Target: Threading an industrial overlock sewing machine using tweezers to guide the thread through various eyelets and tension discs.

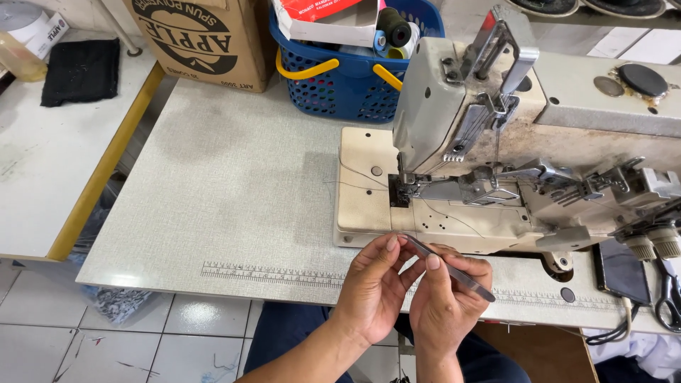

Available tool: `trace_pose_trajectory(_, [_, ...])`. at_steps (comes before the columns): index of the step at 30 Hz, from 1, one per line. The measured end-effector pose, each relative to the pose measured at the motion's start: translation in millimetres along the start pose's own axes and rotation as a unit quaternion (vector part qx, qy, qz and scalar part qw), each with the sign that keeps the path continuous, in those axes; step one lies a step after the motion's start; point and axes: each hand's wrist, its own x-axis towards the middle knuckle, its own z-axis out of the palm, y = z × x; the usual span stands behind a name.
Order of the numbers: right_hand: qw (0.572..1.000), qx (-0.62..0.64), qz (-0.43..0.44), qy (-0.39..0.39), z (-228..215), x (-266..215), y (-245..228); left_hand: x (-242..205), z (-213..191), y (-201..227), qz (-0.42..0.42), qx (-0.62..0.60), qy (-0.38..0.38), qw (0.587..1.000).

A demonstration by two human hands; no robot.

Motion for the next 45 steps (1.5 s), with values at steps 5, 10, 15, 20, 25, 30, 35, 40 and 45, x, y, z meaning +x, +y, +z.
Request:
trace_pose_trajectory(5, [1.000,0.000,0.001,0.000,-1,-1,1,0,0,0,-0.004,-0.005,0.015,1.000])
trace_pose_trajectory(10, [0.999,0.012,0.016,0.025,-4,-1,3,-1,1,2,-0.004,-0.009,0.000,1.000])
trace_pose_trajectory(15, [1.000,0.008,0.006,-0.003,-1,0,0,-1,1,3,-0.006,-0.010,0.005,1.000])
trace_pose_trajectory(20, [1.000,0.009,0.006,-0.026,1,3,-1,0,1,2,0.003,-0.011,-0.004,1.000])
trace_pose_trajectory(25, [1.000,0.008,0.011,-0.025,4,4,-2,-1,2,3,-0.001,0.006,0.005,1.000])
trace_pose_trajectory(30, [0.999,0.014,0.012,-0.030,9,6,-7,-1,1,2,0.000,-0.002,0.008,1.000])
trace_pose_trajectory(35, [1.000,-0.019,0.010,0.003,2,12,-1,-7,2,9,0.011,0.033,-0.010,0.999])
trace_pose_trajectory(40, [0.981,-0.194,-0.007,0.018,14,37,-8,-23,-9,28,0.323,0.357,-0.089,0.872])
trace_pose_trajectory(45, [0.974,-0.228,0.014,-0.009,31,53,-3,-16,-31,44,0.406,0.445,-0.059,0.796])
